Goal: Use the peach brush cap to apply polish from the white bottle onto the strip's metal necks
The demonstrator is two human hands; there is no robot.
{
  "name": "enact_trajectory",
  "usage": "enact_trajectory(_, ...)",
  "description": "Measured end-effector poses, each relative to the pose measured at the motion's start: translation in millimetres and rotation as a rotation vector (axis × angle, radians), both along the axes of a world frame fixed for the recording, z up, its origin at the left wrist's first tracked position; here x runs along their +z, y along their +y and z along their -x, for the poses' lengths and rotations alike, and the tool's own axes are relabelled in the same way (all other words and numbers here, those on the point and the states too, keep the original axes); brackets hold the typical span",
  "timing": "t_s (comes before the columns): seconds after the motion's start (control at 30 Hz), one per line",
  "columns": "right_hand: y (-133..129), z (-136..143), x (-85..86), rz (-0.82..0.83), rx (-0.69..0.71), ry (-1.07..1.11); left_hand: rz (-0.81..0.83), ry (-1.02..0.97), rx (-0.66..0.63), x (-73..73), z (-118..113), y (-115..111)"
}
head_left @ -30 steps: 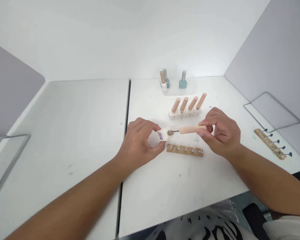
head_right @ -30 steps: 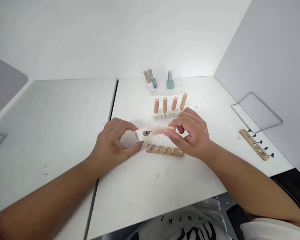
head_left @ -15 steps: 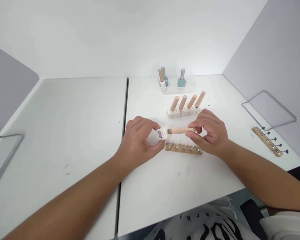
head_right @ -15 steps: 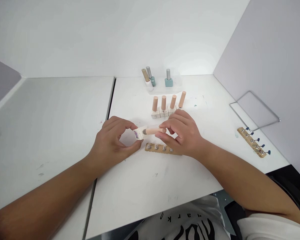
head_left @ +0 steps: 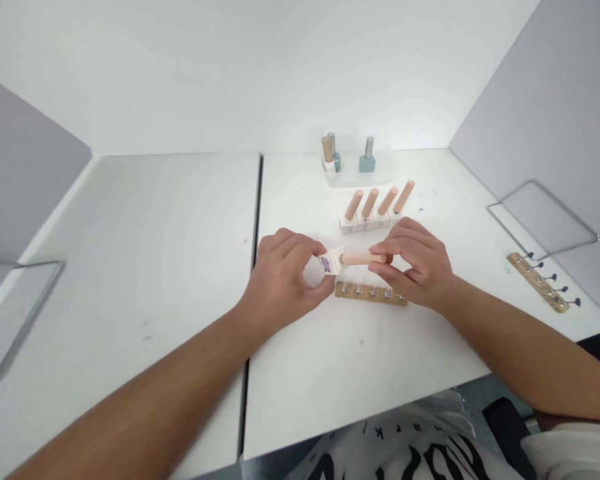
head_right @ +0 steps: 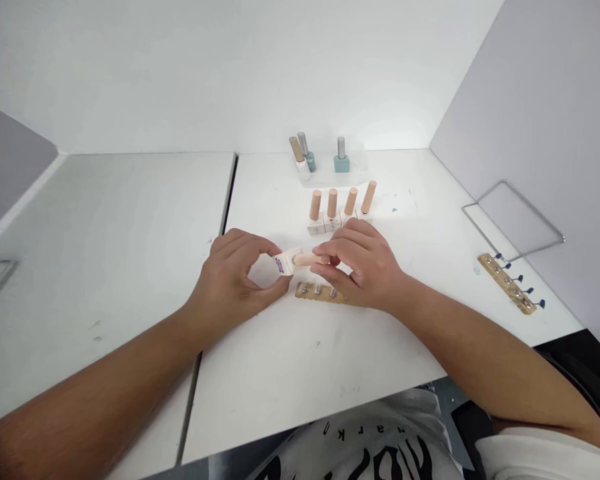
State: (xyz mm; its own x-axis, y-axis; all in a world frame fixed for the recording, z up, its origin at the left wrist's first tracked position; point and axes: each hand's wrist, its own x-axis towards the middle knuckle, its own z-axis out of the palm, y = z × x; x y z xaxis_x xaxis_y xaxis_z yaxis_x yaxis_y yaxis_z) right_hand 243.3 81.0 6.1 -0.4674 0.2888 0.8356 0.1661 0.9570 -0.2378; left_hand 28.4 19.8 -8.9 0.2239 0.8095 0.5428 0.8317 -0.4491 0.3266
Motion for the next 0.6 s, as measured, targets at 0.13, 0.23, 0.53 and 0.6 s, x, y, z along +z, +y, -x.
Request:
enact_trajectory(0.13, -0.1, -1.1, 0.5, -0.005, 0.009, -0.022, -0.014, -0.001, 0.003, -0.1, 0.0, 0.2)
enact_trajectory(0.23, 0.3, -2.1, 0.7, -0.007, 0.017, -0.028, -0.021, 0.001, 0.001, -0.3, 0.1, 0.5)
enact_trajectory(0.53, -0.1, -3.5, -0.6, -0.004, 0.005, -0.039, -0.03, 0.006, -0.004, -1.4, 1.2, 0.9)
enact_trajectory(0.6, -0.3, -3.5, -0.6, 0.0, 0.007, -0.04, -0.034, 0.013, -0.002, -1.3, 1.5, 1.1)
